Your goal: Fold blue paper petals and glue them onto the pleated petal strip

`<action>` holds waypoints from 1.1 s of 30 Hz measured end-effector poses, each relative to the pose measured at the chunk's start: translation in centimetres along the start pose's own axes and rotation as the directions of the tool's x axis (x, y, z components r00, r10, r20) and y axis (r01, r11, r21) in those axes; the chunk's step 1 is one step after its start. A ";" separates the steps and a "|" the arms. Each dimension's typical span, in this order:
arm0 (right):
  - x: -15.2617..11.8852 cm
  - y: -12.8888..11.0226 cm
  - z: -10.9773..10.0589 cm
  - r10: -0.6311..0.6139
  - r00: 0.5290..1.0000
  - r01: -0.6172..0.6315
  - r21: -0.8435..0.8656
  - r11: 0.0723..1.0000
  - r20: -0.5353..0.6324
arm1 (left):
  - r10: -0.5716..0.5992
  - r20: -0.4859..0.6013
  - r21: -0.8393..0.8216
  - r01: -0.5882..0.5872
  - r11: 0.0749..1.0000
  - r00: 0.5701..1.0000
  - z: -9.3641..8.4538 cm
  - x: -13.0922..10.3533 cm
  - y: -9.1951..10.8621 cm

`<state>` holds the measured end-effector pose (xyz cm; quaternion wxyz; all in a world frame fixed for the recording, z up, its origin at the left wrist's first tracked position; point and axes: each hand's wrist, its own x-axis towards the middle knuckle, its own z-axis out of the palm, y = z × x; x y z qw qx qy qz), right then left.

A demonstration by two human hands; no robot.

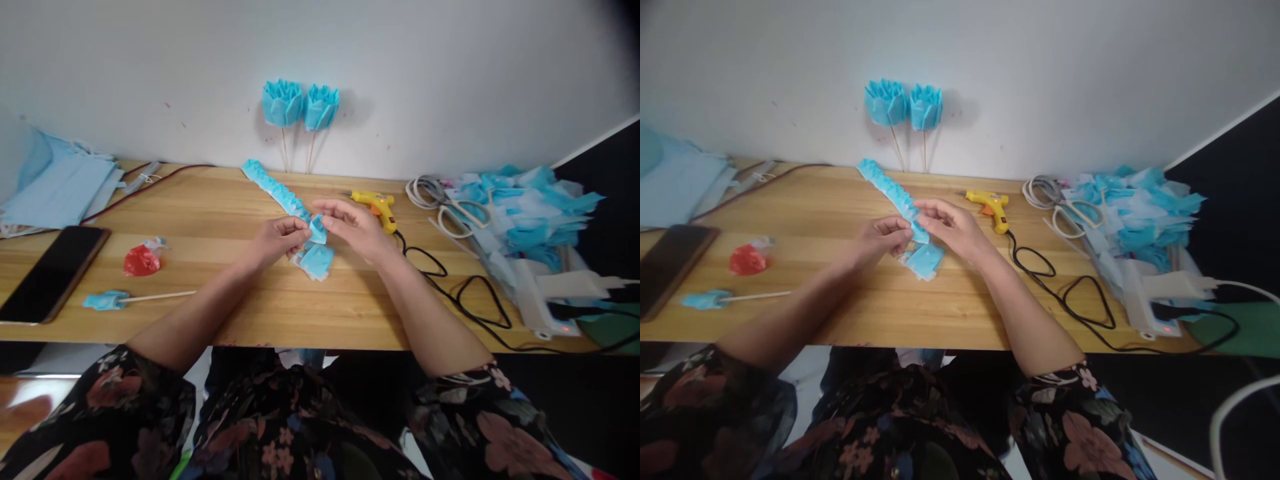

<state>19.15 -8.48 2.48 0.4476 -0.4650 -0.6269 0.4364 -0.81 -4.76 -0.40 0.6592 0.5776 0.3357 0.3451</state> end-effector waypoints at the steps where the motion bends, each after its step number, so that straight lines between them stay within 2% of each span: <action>1: 0.0 0.0 0.1 0.010 1.000 -0.010 -0.014 1.000 0.019 | -0.002 0.008 0.013 0.002 1.000 1.000 0.0 0.0 0.0; 3: 0.0 0.3 0.3 0.032 0.999 -0.031 -0.035 0.999 0.027 | -0.003 0.007 0.021 0.003 1.000 1.000 0.0 0.0 -0.1; 8: 0.3 1.1 0.7 0.019 0.996 -0.022 -0.038 0.999 -0.084 | 0.005 -0.015 -0.042 -0.006 0.999 1.000 0.3 -0.1 0.0; 12: 0.4 1.1 0.9 -0.003 0.993 0.001 -0.014 1.000 -0.118 | -0.027 -0.049 -0.054 0.024 0.998 0.998 0.5 -0.1 0.2; 16: 0.2 0.9 1.1 -0.005 0.992 0.002 -0.023 1.000 -0.129 | -0.047 0.027 0.025 0.047 0.999 0.999 0.5 -0.3 0.6; 18: 0.2 1.0 1.2 -0.009 0.992 0.006 -0.026 1.000 -0.122 | -0.047 0.048 0.046 0.044 0.998 0.998 0.6 -0.3 0.7; 25: 0.4 1.3 0.9 0.025 0.991 -0.027 -0.012 1.000 -0.134 | -0.045 0.002 0.044 0.044 0.998 0.999 0.6 -0.4 0.6; 28: 0.3 1.1 0.9 0.024 0.996 -0.021 0.034 0.999 -0.090 | -0.045 0.015 0.057 0.044 0.997 0.999 0.6 -0.4 0.6; 31: 0.1 1.0 1.2 0.005 0.999 -0.005 0.008 1.000 -0.034 | 0.002 0.039 0.096 -0.006 0.995 0.999 0.8 -0.5 0.4; 33: 0.0 1.0 1.5 -0.014 0.999 0.012 -0.035 0.999 -0.050 | 0.051 0.049 0.143 -0.057 0.988 0.998 0.9 -0.5 0.2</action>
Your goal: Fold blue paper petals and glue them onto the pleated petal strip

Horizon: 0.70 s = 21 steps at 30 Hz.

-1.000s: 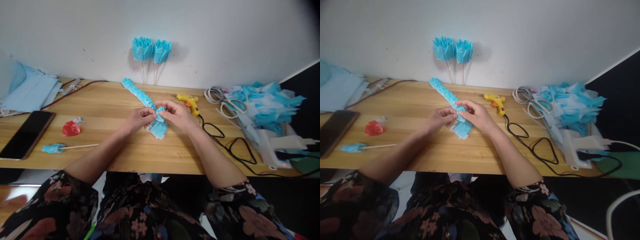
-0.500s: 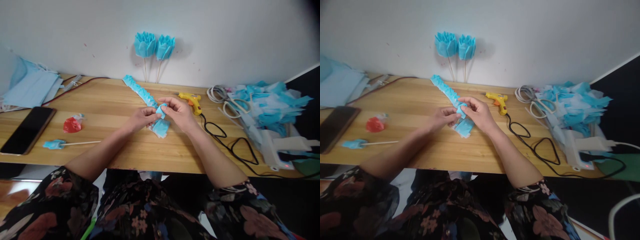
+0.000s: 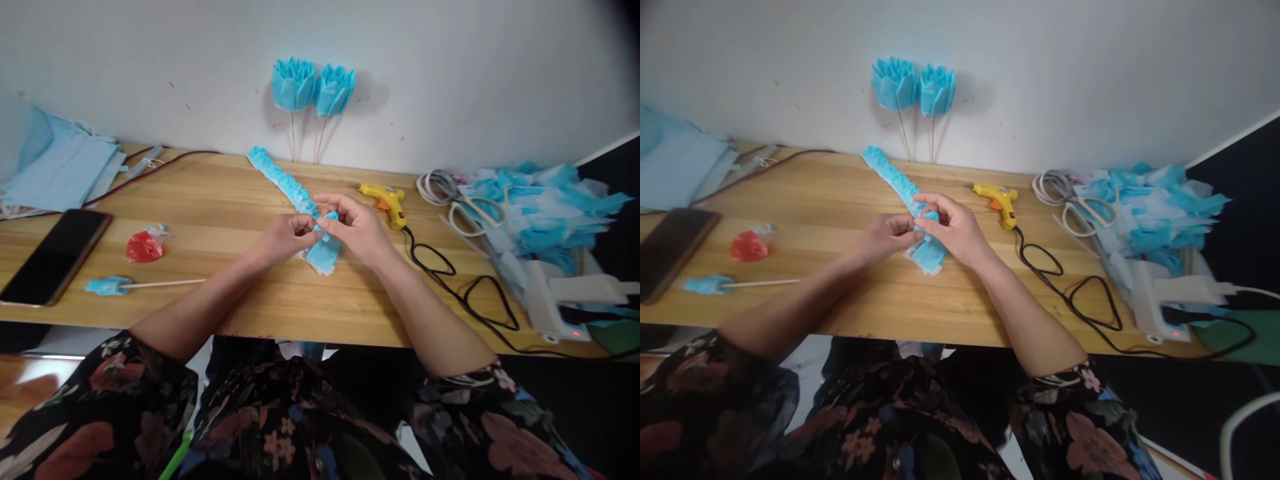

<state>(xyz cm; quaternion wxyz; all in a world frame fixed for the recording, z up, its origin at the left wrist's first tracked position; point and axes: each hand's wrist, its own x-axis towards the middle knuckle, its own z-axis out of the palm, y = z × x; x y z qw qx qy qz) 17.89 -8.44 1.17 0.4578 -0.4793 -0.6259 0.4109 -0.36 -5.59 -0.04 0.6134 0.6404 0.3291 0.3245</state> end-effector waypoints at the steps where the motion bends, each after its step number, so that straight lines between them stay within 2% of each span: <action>1: 0.0 0.1 0.1 -0.011 1.000 0.010 -0.014 1.000 -0.018 | 0.022 -0.001 0.024 -0.022 0.999 1.000 0.0 0.0 -0.1; 4: 0.0 0.2 0.2 -0.025 0.998 0.024 -0.024 0.999 -0.053 | 0.054 -0.001 0.060 -0.054 0.997 0.999 0.0 0.0 -0.3; 7: 0.1 0.3 -0.1 0.007 0.996 -0.007 0.001 1.000 -0.091 | 0.036 -0.003 0.046 -0.036 0.998 0.999 -0.1 0.1 -0.1; 10: 0.4 0.2 -0.7 0.071 0.988 -0.058 0.099 0.993 -0.134 | 0.020 -0.035 0.014 -0.020 1.000 0.999 -0.2 0.1 0.2; 13: 0.5 0.1 -1.1 0.109 0.986 -0.085 0.183 0.979 -0.126 | 0.048 -0.091 0.003 -0.048 0.999 0.995 -0.3 0.2 0.5; 21: 0.6 0.1 -0.8 0.048 0.991 -0.035 0.102 0.994 -0.123 | 0.048 -0.109 -0.007 -0.049 0.999 0.993 -0.1 0.2 0.9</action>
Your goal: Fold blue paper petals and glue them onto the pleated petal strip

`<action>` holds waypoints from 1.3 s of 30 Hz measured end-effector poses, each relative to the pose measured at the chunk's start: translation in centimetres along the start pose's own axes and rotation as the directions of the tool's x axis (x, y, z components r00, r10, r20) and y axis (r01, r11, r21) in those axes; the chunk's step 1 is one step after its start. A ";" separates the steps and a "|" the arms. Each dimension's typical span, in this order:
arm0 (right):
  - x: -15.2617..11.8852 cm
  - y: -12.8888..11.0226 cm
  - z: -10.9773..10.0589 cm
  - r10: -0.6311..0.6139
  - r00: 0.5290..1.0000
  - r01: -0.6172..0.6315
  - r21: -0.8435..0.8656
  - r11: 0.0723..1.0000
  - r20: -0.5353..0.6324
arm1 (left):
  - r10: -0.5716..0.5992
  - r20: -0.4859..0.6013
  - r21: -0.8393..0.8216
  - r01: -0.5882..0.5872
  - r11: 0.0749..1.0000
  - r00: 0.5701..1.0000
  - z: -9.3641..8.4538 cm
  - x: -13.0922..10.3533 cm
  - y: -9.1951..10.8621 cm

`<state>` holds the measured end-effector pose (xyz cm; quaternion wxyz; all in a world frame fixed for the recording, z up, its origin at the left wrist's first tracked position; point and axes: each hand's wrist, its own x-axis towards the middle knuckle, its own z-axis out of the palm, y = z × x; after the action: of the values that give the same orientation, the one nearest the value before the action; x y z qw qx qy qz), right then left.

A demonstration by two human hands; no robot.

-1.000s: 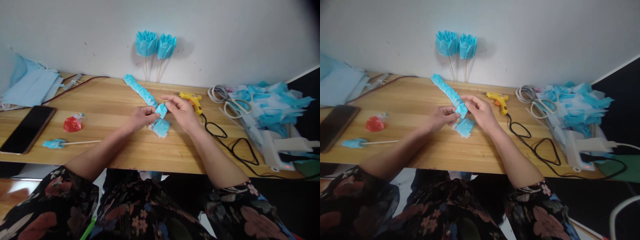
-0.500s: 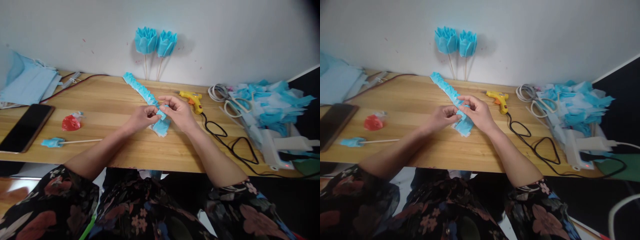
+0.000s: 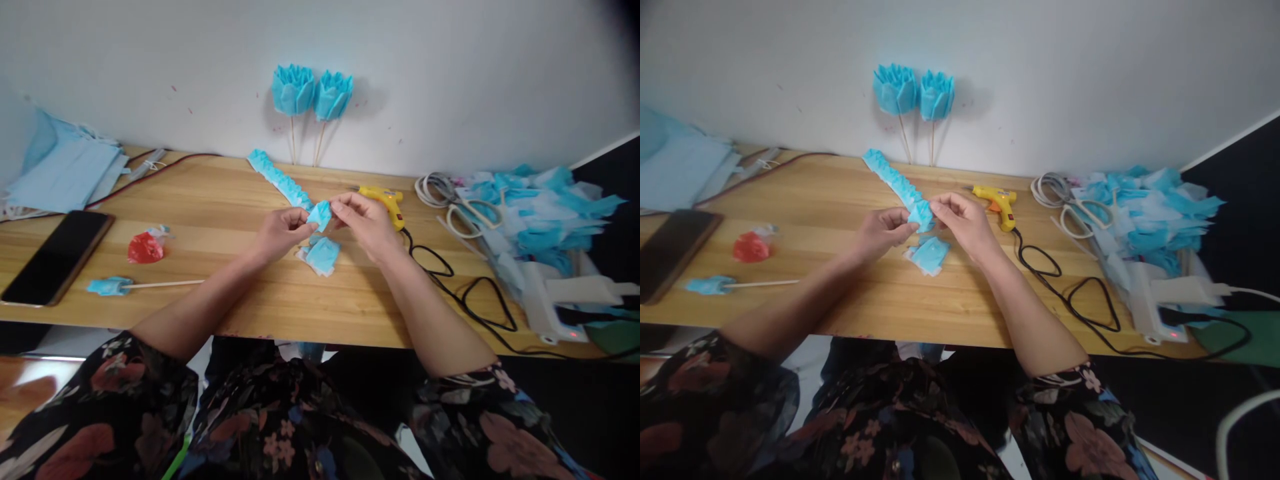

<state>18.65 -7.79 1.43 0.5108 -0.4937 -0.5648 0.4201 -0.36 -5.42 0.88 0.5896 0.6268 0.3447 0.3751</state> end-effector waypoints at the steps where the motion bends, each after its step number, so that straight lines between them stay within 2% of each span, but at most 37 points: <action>1: 0.0 0.0 0.0 -0.005 1.000 0.005 -0.016 1.000 0.000 | -0.007 -0.001 -0.001 0.007 1.000 1.000 0.1 0.0 0.0; 4: 0.0 0.0 0.0 -0.053 0.998 0.051 -0.077 0.996 -0.023 | -0.026 -0.029 0.010 0.027 1.000 0.999 0.1 0.0 -0.1; 8: 0.2 -0.3 -0.5 -0.129 0.981 0.117 -0.089 0.989 -0.144 | -0.063 -0.139 -0.068 0.054 0.996 0.988 -0.4 0.4 -0.7; 11: 0.7 -0.1 -1.5 -0.083 0.974 0.067 -0.084 0.994 -0.210 | -0.070 -0.194 -0.129 0.046 0.991 0.978 -0.8 0.6 -1.1; 13: 1.1 0.4 -2.3 -0.022 0.981 -0.001 -0.117 0.993 -0.194 | -0.068 -0.209 -0.129 0.041 0.991 0.975 -0.9 0.7 -1.2; 15: 1.4 1.0 -2.8 0.036 0.987 -0.070 -0.221 0.973 -0.155 | -0.070 -0.209 -0.110 0.048 0.993 0.975 -0.9 0.7 -1.1; 17: 1.4 1.3 -3.0 0.059 0.993 -0.101 -0.453 0.886 -0.106 | -0.073 -0.212 -0.083 0.057 0.995 0.975 -1.0 0.7 -1.1; 18: 1.4 1.3 -3.0 0.058 0.995 -0.095 -0.599 0.795 -0.081 | -0.073 -0.218 -0.071 0.059 0.996 0.973 -1.0 0.7 -1.1; 20: 1.1 0.7 -2.7 0.047 0.997 -0.076 -0.832 0.549 -0.060 | -0.074 -0.235 -0.052 0.064 0.997 0.969 -1.1 0.8 -1.1; 21: 1.0 0.2 -2.7 0.037 0.996 -0.086 -0.892 0.443 -0.078 | -0.078 -0.242 -0.046 0.069 0.997 0.967 -1.1 0.8 -1.0; 23: 0.8 -0.9 -2.9 0.011 0.990 -0.133 -0.933 0.334 -0.137 | -0.093 -0.250 -0.039 0.086 0.996 0.964 -1.2 0.9 -1.0; 26: 0.7 -2.7 -4.5 -0.027 0.967 -0.241 -0.942 0.233 -0.254 | -0.108 -0.263 -0.014 0.108 0.994 0.959 -1.2 0.9 -0.7; 28: 0.7 -3.5 -6.1 -0.071 0.934 -0.333 -0.927 0.173 -0.349 | -0.098 -0.271 0.009 0.104 0.995 0.958 -1.1 0.9 -0.6; 30: 0.7 -3.7 -7.6 -0.054 0.921 -0.376 -0.917 0.132 -0.386 | -0.074 -0.267 0.031 0.085 0.996 0.961 -1.2 1.0 -0.7; 34: 0.8 -3.2 -9.3 0.130 0.900 -0.427 -0.901 0.077 -0.415 | -0.027 -0.246 0.089 0.050 0.995 0.969 -1.2 1.1 -1.3; 37: 1.1 -2.3 -9.5 0.259 0.882 -0.426 -0.902 0.077 -0.394 | 0.007 -0.227 0.156 0.029 0.987 0.974 -1.2 1.0 -1.7; 39: 1.4 -1.6 -9.3 0.297 0.876 -0.417 -0.907 0.066 -0.381 | 0.032 -0.196 0.199 0.008 0.980 0.980 -1.2 0.9 -1.9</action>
<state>27.72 -6.99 4.38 -0.0194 -0.8435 -0.5346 0.0478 -0.97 -3.92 -0.88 0.4842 0.6442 0.4339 0.4029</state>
